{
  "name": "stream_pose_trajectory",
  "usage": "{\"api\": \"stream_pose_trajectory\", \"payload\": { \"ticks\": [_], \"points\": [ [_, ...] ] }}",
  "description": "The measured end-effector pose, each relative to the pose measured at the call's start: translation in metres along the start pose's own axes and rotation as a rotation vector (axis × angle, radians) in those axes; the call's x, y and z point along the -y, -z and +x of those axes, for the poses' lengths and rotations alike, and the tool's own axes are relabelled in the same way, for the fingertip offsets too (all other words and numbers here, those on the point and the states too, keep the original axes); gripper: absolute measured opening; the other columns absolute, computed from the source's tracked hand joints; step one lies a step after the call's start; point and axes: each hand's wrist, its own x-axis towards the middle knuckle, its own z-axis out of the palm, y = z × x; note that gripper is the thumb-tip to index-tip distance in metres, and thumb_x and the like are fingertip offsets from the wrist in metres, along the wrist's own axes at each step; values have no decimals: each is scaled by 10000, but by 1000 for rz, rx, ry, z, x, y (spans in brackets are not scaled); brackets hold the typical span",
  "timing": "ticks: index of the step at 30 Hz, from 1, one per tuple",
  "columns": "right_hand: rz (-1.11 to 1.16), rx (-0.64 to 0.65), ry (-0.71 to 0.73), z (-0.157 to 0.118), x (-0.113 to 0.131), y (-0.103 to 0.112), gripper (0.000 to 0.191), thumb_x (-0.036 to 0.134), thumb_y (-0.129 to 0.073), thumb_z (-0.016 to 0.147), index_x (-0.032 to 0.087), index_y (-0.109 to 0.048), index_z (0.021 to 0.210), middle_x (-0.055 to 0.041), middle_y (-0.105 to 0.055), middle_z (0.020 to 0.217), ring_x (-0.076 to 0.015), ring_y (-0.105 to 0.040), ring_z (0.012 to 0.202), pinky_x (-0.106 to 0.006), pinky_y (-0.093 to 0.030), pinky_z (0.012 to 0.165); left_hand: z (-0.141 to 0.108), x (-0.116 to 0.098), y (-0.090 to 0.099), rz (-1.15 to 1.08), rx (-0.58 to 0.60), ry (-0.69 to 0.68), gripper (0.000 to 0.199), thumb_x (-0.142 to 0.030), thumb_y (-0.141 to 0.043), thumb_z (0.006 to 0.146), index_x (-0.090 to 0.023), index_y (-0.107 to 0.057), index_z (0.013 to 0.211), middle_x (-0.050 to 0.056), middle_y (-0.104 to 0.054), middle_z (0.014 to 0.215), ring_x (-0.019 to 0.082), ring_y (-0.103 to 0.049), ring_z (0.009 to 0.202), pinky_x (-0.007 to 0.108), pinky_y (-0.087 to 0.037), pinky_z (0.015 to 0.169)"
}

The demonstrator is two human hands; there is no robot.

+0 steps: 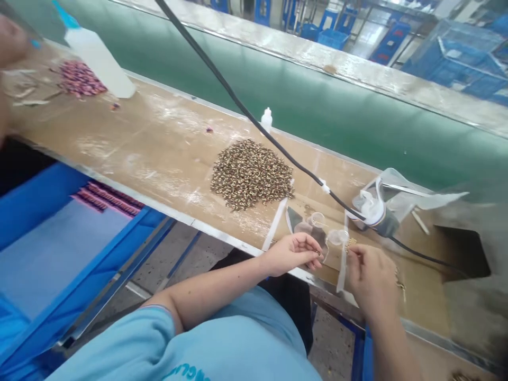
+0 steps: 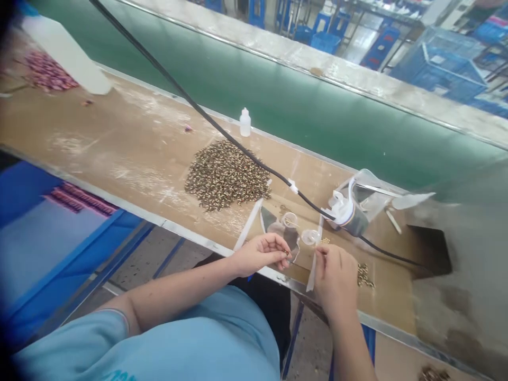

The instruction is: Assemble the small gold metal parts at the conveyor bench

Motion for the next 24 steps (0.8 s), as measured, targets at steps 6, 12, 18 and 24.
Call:
{"api": "stream_pose_trajectory", "payload": {
  "ticks": [6, 12, 18, 24],
  "points": [
    [-205, 29, 135, 19, -8, 7, 238, 272, -365, 939, 206, -516, 767, -37, -583, 694, -186, -494, 680, -325, -313, 699, -2, -3, 1, 42, -26, -4, 367, -367, -778, 617, -121, -566, 787, 9, -642, 646, 80, -588, 559, 243, -493, 610],
    [-357, 81, 226, 33, -6, 15, 216, 203, -410, 927, 187, -521, 744, -27, -580, 666, -167, -479, 649, -306, -300, 716, -2, -3, 0, 40, -1, -7, 290, -305, -753, 658, -121, -575, 797, 6, -631, 642, 100, -616, 615, 234, -500, 614],
    [-432, 121, 312, 41, -6, 15, 219, 187, -423, 923, 185, -516, 725, -18, -550, 636, -166, -449, 638, -294, -282, 717, -2, -2, 1, 21, 1, -10, 284, -298, -759, 649, -125, -574, 778, 2, -630, 646, 92, -609, 598, 229, -495, 604],
    [-459, 139, 358, 43, -8, 15, 215, 185, -407, 921, 181, -527, 743, -25, -552, 643, -172, -436, 648, -302, -273, 732, -2, -3, 1, 18, -3, 14, 332, -330, -773, 629, -120, -569, 785, 6, -635, 625, 83, -592, 562, 235, -495, 603]
  ]
}}
